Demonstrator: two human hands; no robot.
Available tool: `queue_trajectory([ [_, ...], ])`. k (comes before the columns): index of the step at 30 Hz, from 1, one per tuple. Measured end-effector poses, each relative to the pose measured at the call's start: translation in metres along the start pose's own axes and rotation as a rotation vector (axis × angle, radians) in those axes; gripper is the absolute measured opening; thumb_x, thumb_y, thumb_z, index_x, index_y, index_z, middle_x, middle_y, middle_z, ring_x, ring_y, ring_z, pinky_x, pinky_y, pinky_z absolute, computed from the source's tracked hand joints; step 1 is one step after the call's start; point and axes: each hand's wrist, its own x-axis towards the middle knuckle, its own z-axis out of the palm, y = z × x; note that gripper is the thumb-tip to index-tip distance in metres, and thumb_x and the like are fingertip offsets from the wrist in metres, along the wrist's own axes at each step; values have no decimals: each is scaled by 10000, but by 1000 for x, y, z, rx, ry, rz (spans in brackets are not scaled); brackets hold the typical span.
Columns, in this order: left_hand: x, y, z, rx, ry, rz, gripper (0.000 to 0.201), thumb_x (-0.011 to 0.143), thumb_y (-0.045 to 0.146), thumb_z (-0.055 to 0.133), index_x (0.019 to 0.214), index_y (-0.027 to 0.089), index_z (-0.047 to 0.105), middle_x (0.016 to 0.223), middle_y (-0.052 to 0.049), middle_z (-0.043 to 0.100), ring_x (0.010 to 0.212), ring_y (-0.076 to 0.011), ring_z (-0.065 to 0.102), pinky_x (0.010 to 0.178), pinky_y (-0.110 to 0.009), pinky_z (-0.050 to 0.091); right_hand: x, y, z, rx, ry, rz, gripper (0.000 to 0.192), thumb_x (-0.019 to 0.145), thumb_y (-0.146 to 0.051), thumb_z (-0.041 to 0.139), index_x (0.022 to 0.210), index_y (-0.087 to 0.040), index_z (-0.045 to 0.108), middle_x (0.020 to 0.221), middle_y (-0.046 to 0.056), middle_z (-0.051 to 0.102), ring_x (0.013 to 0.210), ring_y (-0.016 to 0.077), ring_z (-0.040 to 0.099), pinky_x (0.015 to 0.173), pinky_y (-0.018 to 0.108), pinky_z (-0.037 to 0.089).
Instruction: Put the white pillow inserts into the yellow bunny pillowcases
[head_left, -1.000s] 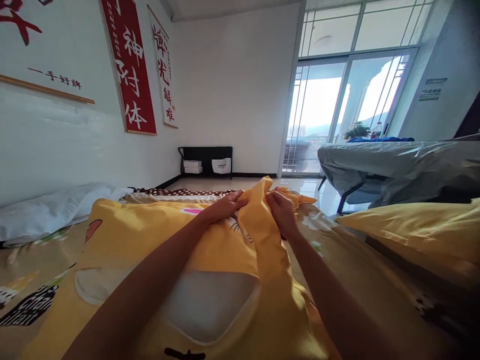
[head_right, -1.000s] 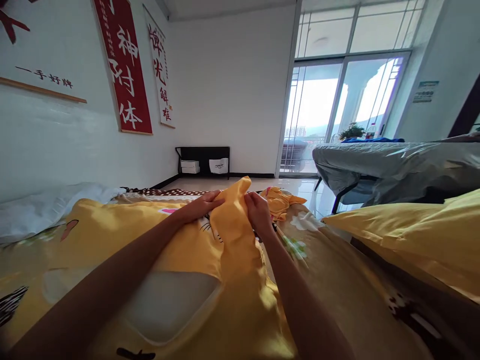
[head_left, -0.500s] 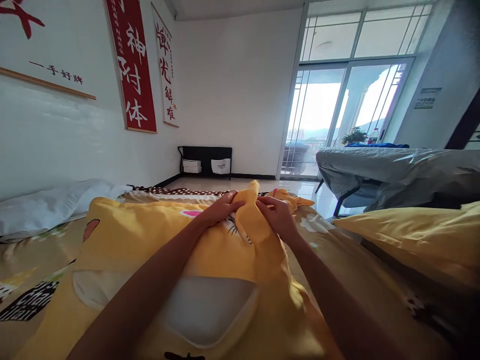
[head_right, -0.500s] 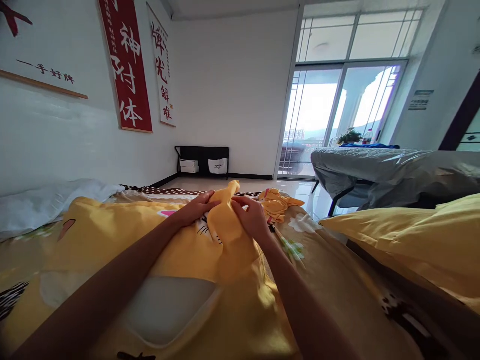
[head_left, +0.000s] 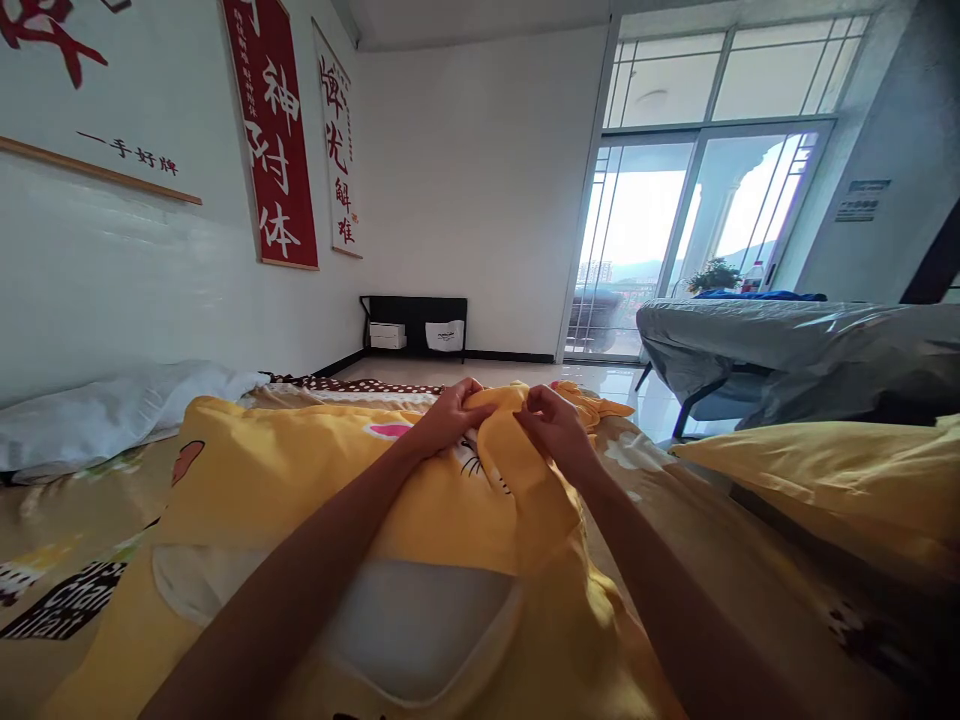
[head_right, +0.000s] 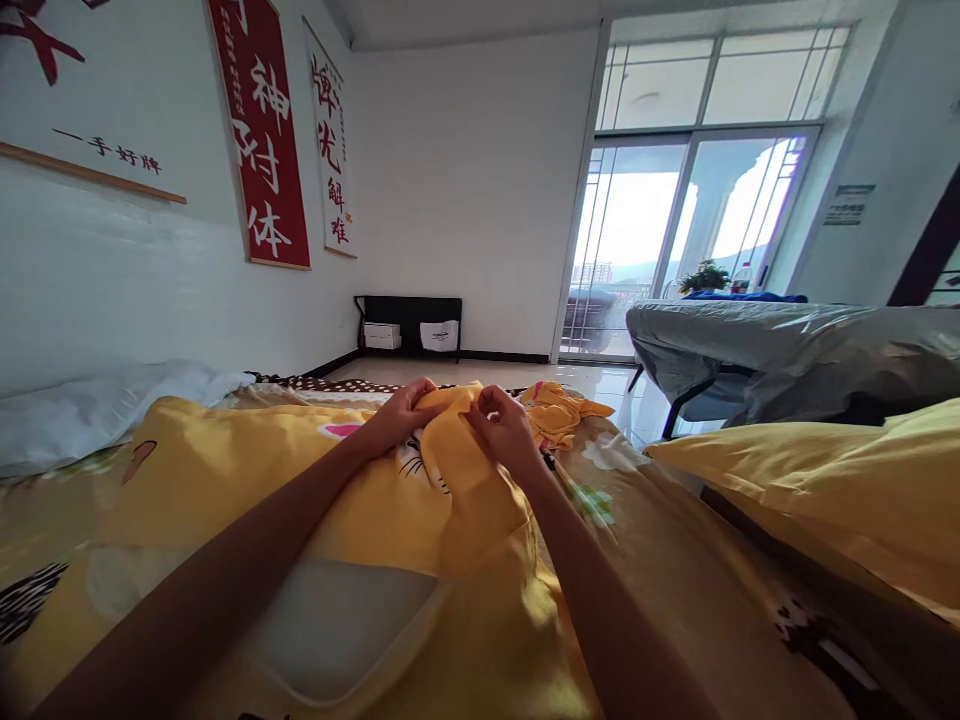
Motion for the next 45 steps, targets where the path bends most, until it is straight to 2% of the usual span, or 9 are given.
queue_trajectory([
  [4, 0, -2, 2, -148, 112, 37, 353, 731, 470, 627, 754, 183, 422, 686, 51, 452, 618, -81, 410, 546, -191, 315, 0, 7, -8, 37, 49, 38, 316, 651, -458, 718, 708, -215, 523, 711, -28, 499, 641, 110, 449, 549, 220, 368],
  [9, -5, 5, 3, -130, 47, 50, 344, 753, 468, 596, 709, 186, 404, 632, 58, 382, 559, -77, 352, 514, -202, 263, 0, 15, -17, 188, 186, 140, 352, 576, -441, 759, 641, -217, 496, 657, -42, 471, 617, 108, 426, 544, 224, 352],
  [14, -1, 1, -4, 516, 58, 103, 291, 867, 393, 465, 664, 198, 393, 597, 29, 401, 588, -129, 407, 572, -256, 301, -4, 8, -16, 457, 157, 341, 433, 460, -439, 820, 651, -224, 496, 657, -37, 519, 605, 125, 478, 534, 248, 386],
  [18, -1, 6, -2, 882, 81, 78, 189, 830, 340, 563, 912, 179, 507, 893, -68, 583, 844, -221, 552, 750, -330, 409, -9, -3, -13, 424, 105, 227, 410, 496, -427, 823, 668, -213, 517, 635, -53, 495, 580, 100, 439, 515, 227, 344],
  [22, -19, 30, 17, 1015, 267, 286, 222, 862, 289, 531, 1055, 185, 505, 1072, -90, 569, 1022, -233, 532, 872, -365, 422, -9, -10, -6, 407, 73, 204, 426, 515, -450, 823, 665, -202, 510, 638, -49, 510, 593, 96, 443, 528, 225, 335],
  [29, -33, 40, 42, 1166, 57, 155, 190, 951, 313, 436, 935, 175, 566, 909, -70, 636, 857, -219, 595, 654, -297, 409, -6, -15, 0, 391, 87, 154, 408, 533, -430, 793, 646, -201, 475, 618, -61, 470, 581, 87, 402, 530, 225, 316],
  [35, -35, 33, 43, 952, 159, 317, 324, 960, 301, 430, 660, 180, 445, 687, -16, 569, 656, -143, 518, 622, -262, 333, -8, -12, 3, 93, 189, -2, 242, 627, -336, 663, 640, -201, 463, 625, -57, 440, 591, 92, 377, 551, 241, 313],
  [38, -40, 31, 43, 794, 128, 407, 357, 951, 290, 426, 617, 181, 359, 609, 15, 494, 576, -112, 432, 580, -246, 288, -8, -8, 4, -96, 252, -105, 147, 666, -297, 589, 653, -205, 474, 619, -51, 457, 582, 98, 374, 560, 250, 318],
  [45, -47, 35, 31, 768, -301, 396, 343, 919, 285, 453, 608, 164, 373, 571, 33, 457, 536, -86, 365, 545, -232, 247, -5, 6, -13, -113, 222, -85, 181, 677, -379, 576, 714, -202, 576, 697, 1, 585, 651, 140, 480, 611, 273, 385],
])
